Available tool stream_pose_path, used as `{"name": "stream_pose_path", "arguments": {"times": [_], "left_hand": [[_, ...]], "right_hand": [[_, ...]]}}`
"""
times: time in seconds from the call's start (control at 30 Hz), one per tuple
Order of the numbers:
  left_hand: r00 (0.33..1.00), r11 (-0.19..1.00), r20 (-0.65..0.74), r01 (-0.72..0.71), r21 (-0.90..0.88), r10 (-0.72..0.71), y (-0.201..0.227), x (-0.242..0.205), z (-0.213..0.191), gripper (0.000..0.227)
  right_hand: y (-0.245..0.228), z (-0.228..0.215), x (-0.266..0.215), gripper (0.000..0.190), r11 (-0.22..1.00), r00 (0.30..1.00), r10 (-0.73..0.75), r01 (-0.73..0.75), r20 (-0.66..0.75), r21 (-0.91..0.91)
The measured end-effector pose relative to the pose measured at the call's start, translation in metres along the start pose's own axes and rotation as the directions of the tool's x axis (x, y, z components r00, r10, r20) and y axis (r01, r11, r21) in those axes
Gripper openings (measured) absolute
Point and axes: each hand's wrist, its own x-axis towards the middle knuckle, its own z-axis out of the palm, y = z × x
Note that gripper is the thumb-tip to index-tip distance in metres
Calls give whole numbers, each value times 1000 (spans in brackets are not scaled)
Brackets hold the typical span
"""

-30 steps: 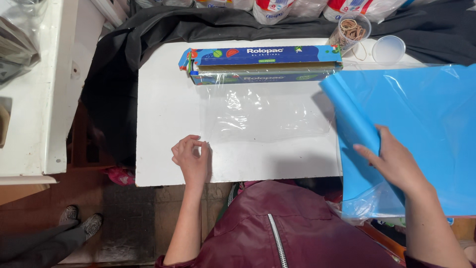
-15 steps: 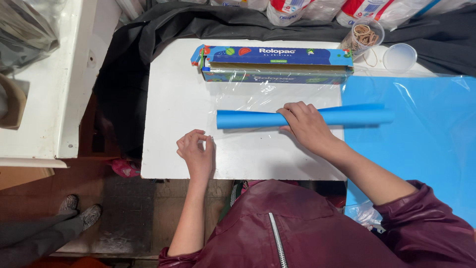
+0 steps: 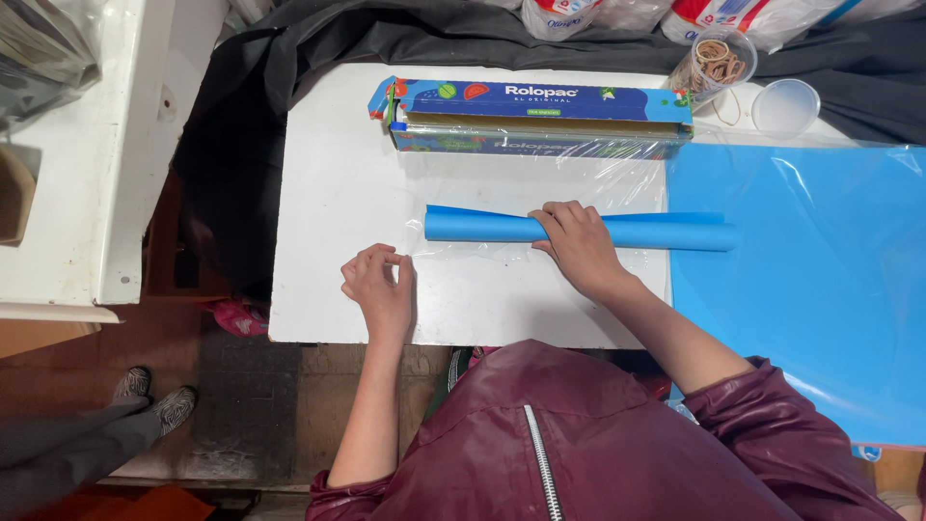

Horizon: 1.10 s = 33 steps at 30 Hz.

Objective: The person rolls a sheet of blue material into a tight cylinder on a white table. They then wrap the rolled cylinder with clear plastic film, smoothing and securing it by hand. The final wrapped roll is placed on the table.

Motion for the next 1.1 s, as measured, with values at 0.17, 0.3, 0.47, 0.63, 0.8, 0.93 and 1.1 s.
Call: {"name": "stream_pose_path", "arguments": {"times": [0.17,0.3,0.47,0.63,0.8,0.93,1.1], "left_hand": [[998,999,-41,-39,24,40,-11,5,8,9],[994,996,-79,-76,52,80,-9,6,6,9],[979,990,-152,-126,59,134,-11,4,3,11],[904,911,-116,-405,73,411,4,2,6,5],[726,734,123,-678,-38,677,61,13,41,41],[631,668,405,-742,64,662,57,26,96,62],[644,661,254,-750,24,722,33,29,117,41]], "right_hand": [[5,8,-1,49,1000,1000,-4,3,-30,-22],[5,11,-2,52,1000,999,9,-9,-37,1],[7,15,-2,53,1000,998,13,-13,-68,2],[8,14,-3,55,1000,999,18,-17,-50,24],[8,14,-3,55,1000,998,1,1,-65,25],[9,18,-3,56,1000,997,-1,1,-80,8],[22,17,-16,57,999,996,14,-10,-90,45]]}}
